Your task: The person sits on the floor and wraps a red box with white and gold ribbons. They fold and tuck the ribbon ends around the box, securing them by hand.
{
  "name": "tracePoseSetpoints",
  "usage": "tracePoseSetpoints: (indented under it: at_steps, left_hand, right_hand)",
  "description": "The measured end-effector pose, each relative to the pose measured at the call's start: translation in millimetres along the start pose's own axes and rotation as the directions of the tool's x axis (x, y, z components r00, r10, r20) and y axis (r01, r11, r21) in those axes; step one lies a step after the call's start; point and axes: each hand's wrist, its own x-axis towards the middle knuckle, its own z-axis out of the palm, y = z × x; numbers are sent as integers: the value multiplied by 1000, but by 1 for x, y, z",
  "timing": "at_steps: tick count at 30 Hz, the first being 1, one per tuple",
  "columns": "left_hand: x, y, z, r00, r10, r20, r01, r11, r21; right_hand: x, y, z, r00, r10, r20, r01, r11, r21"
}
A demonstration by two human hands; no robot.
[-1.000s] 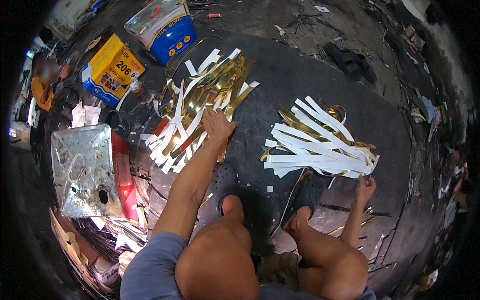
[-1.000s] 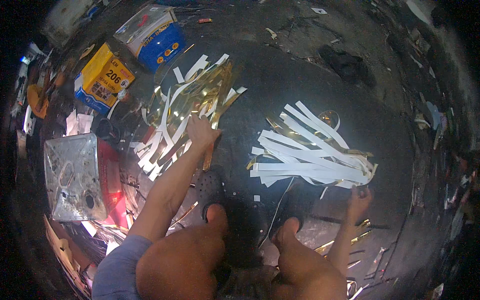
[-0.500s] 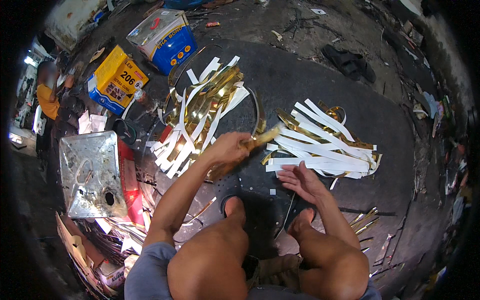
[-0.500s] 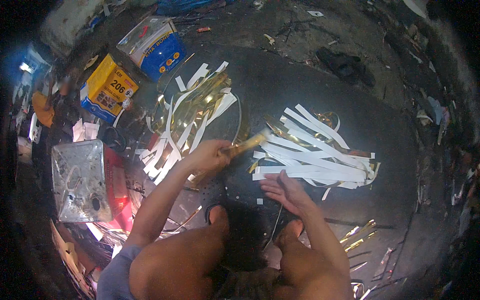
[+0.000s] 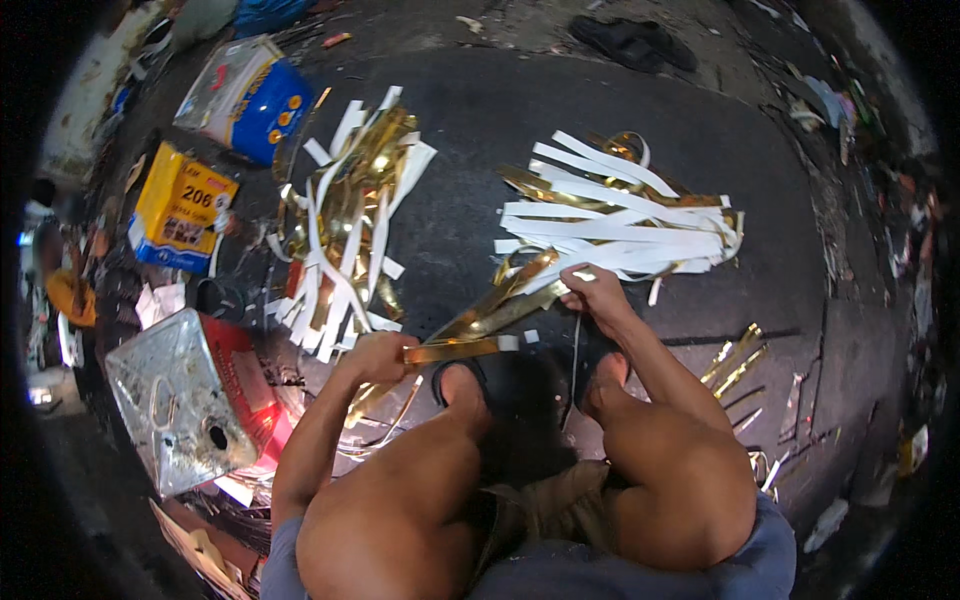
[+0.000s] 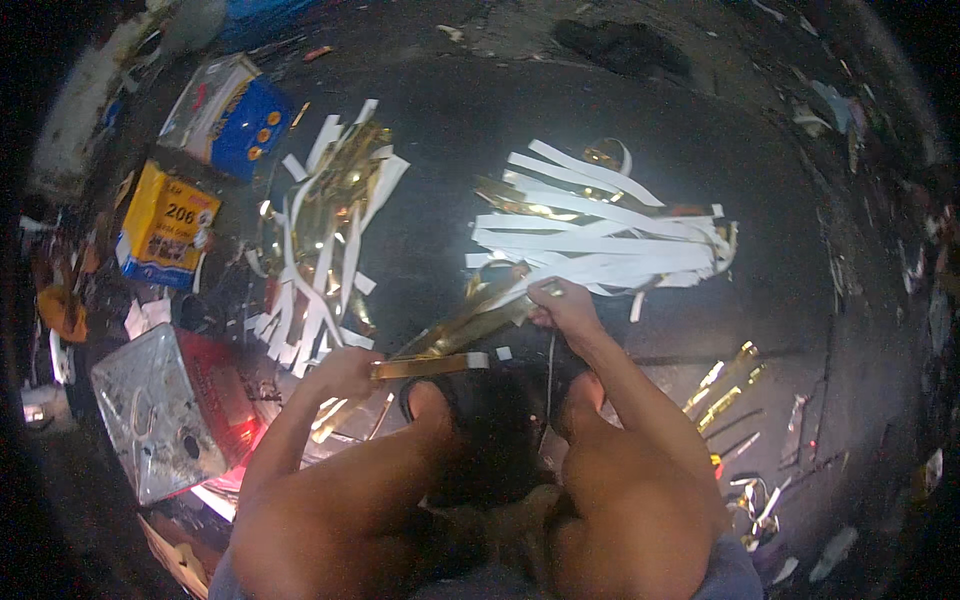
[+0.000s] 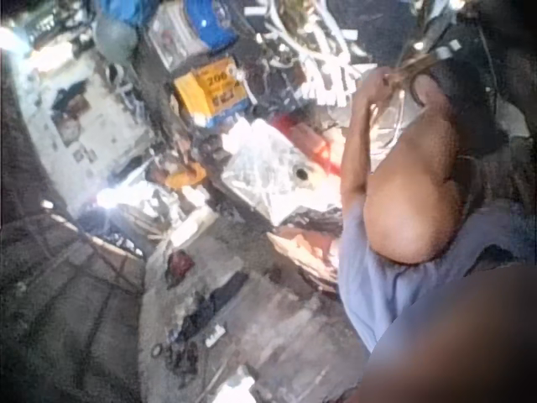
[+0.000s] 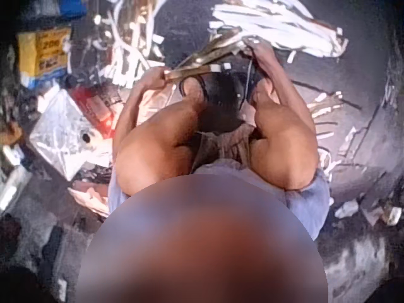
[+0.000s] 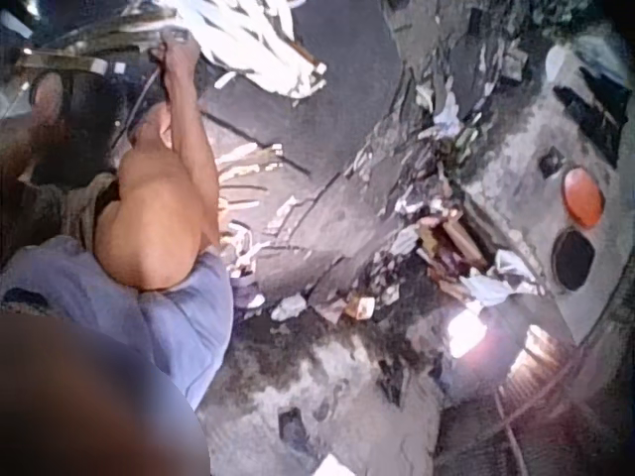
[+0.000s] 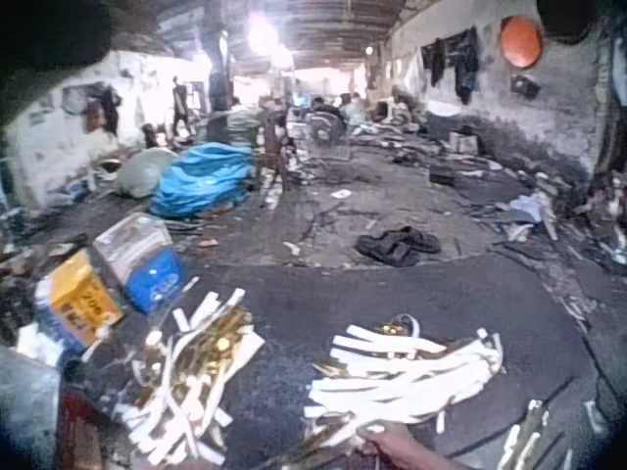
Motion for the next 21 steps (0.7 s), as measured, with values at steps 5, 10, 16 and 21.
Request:
tracePoseSetpoints:
  at_steps: [5, 10, 16, 21]
  left_hand:
    - [9, 3, -2, 915, 220, -338, -80, 921, 381]
    - [34, 71, -8, 636, 208, -744, -341, 940, -28]
    - [56, 167, -11, 770, 245, -589, -508, 794, -334]
    - [82, 183, -5, 962, 82, -260, -272, 303, -913]
  right_hand:
    - [-2, -5, -10, 1000, -30, -7, 31, 996, 87]
    - [-23, -19, -10, 999, 30, 20, -31, 998, 47]
    - [-56, -41, 18, 986, -154, -63, 142, 976, -162]
    - [-66, -45, 26, 875, -460, 155, 473, 737, -483]
